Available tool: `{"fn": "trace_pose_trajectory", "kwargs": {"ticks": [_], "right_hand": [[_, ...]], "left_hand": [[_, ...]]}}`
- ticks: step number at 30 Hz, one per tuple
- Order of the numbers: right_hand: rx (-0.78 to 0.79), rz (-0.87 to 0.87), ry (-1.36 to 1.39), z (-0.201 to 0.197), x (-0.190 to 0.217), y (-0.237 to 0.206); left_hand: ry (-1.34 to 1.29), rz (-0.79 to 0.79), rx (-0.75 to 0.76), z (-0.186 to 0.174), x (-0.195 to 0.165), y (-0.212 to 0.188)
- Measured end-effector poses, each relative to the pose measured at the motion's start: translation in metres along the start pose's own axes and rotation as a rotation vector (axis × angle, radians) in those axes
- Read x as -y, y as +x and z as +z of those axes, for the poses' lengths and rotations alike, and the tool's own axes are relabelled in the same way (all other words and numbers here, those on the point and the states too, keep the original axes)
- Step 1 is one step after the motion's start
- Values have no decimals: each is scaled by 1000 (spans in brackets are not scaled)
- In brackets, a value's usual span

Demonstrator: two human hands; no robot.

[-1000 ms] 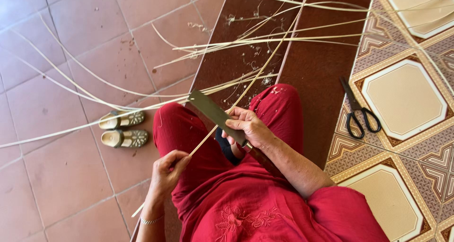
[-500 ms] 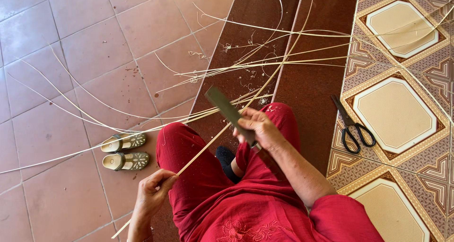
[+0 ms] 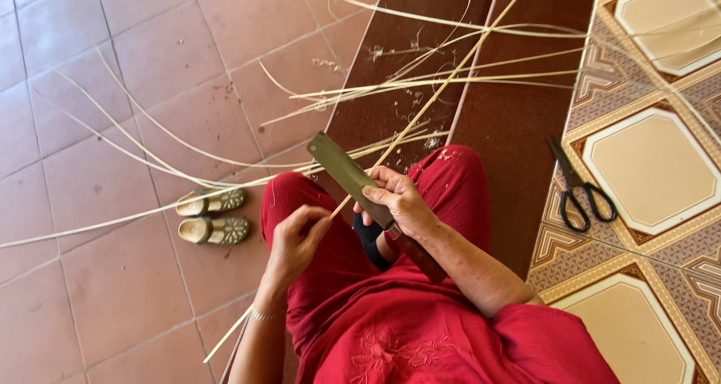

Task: The person sits on the floor and uses a knife to shave thin strips from bamboo rods. They hold the rod in one hand and the knife in the other, repeatedly scraping the surface to produce fine shavings that accumulate on the floor.

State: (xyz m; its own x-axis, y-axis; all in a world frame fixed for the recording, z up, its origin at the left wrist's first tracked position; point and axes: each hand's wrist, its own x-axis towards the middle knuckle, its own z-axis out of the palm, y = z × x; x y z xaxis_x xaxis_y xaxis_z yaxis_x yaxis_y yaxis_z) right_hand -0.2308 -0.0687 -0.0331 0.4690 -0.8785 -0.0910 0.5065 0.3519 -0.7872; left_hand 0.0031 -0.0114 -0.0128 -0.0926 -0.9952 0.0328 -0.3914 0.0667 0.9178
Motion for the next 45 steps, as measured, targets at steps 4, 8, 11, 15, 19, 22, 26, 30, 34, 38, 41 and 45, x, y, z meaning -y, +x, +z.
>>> {"fn": "trace_pose_trajectory", "kwargs": {"ticks": [4,8,11,15,19,22,26,30,34,38,41,45], "right_hand": [[62,94,-48,2,-5,-5],[-6,111,43,-14,9,-5],[-10,102,138,-26,16,-7],[21,96,111,-30,13,-11],[-6,81,177,-39,20,-6],[-1,51,147,-44,25,-8],[-54,0,106,-56,38,-7],[-29,-12,130,-64,43,-9],[-95,-38,119,-71,47,-11],[-74,-44,98,-75,45,-11],[-127,-76,57,-82,53,-9],[-163,-122,-17,-85,62,-9]], "left_hand": [[-60,86,43,12,-4,16],[-26,86,66,6,-5,15],[19,82,77,1,-8,6],[101,64,87,-7,-9,2],[65,98,92,-15,-7,-2],[91,104,91,-20,-4,-5],[129,87,95,-30,0,-9],[182,32,95,-41,4,-14],[187,58,94,-55,14,-18],[232,50,87,-64,32,-20],[259,-3,49,-77,45,-22],[298,-53,39,-90,48,-28]]}}
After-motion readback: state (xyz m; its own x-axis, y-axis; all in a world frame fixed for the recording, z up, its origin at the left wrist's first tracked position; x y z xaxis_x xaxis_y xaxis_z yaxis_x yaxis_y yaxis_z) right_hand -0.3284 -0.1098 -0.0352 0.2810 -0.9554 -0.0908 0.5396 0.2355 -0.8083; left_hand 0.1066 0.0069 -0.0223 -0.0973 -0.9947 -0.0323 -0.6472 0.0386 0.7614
